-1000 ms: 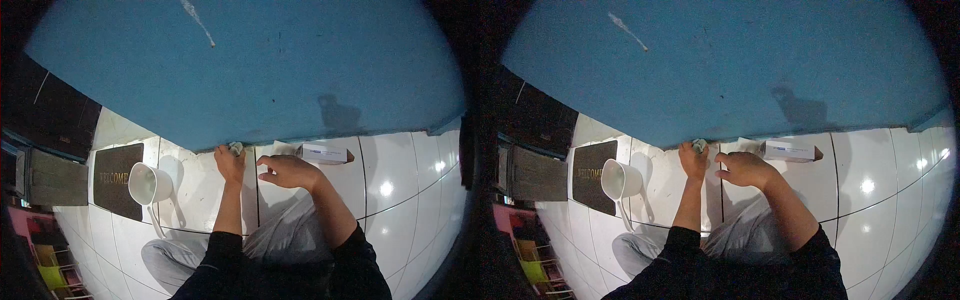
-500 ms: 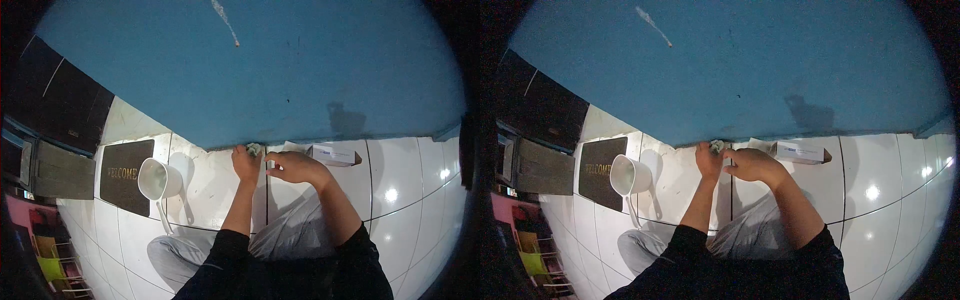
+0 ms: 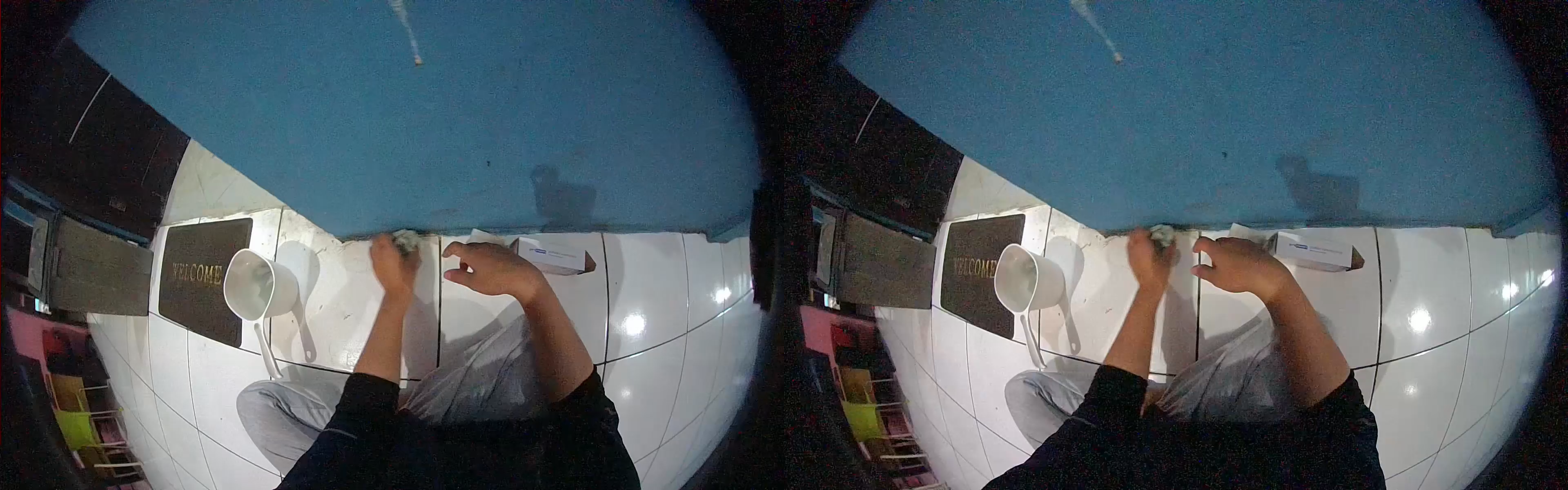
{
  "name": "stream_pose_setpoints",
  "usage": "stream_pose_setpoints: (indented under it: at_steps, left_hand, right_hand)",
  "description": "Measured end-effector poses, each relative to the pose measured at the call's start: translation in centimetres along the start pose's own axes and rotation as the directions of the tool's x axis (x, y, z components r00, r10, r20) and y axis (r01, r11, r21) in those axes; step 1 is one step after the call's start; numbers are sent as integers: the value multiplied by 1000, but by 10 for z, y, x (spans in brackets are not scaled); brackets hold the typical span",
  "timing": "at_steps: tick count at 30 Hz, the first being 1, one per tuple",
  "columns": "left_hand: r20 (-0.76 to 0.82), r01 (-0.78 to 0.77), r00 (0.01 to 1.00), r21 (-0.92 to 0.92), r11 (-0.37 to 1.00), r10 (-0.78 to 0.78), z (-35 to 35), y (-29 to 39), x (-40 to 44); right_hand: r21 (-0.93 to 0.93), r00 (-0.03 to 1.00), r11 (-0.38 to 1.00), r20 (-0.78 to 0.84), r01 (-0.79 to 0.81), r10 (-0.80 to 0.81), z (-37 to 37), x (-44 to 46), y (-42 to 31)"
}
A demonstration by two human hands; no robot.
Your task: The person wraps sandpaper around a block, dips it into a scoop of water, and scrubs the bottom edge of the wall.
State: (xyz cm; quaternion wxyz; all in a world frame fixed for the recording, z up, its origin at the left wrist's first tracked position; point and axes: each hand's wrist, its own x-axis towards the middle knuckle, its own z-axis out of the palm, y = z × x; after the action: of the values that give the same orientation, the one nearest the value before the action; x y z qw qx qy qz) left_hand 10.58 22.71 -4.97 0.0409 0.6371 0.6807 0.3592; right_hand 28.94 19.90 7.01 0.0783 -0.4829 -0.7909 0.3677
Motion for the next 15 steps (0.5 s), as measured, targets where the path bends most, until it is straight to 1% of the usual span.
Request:
stream_pose_setpoints:
  at_steps: [1,2,3,4,5,7,9,10,12,13,15]
  left_hand:
    - [-30,-38,999,26,999,39,6,10,-2]
    - [57,-59,997,-8,998,59,8,15,-4]
    - [53,-55,997,-14,998,55,5,17,-3]
    - [85,-36,996,-42,998,40,2,20,-3]
    - [116,-16,993,-71,997,24,0,23,-3]
    - [116,-4,993,-55,998,10,-14,12,2]
    - [63,67,996,27,997,-69,-28,1,9]
    - [64,68,996,27,997,-70,-27,-1,9]
    - [-1,116,993,23,993,-116,-24,-5,8]
    - [-4,115,993,26,993,-115,-21,-4,7]
    - [54,115,992,20,993,-116,-7,9,-2]
  right_hand:
    - [-31,1000,1000,1,-1,1,1,1,1]
    - [-38,1000,999,5,1,0,1,1,0]
    - [-59,998,997,30,-45,47,0,1,-1]
    - [-82,994,992,54,-93,98,-1,-1,-1]
    - [-93,993,991,57,-97,102,-2,-2,1]
    - [-93,987,988,89,-122,130,-1,-6,6]
    - [-87,983,986,104,-142,150,-2,-8,9]
    - [-75,983,987,101,-143,151,-4,-7,9]
    - [-56,984,988,102,-142,147,-5,-3,6]
    - [-68,985,986,74,-150,155,-6,1,1]
    - [-81,986,985,48,-153,157,-5,6,-2]
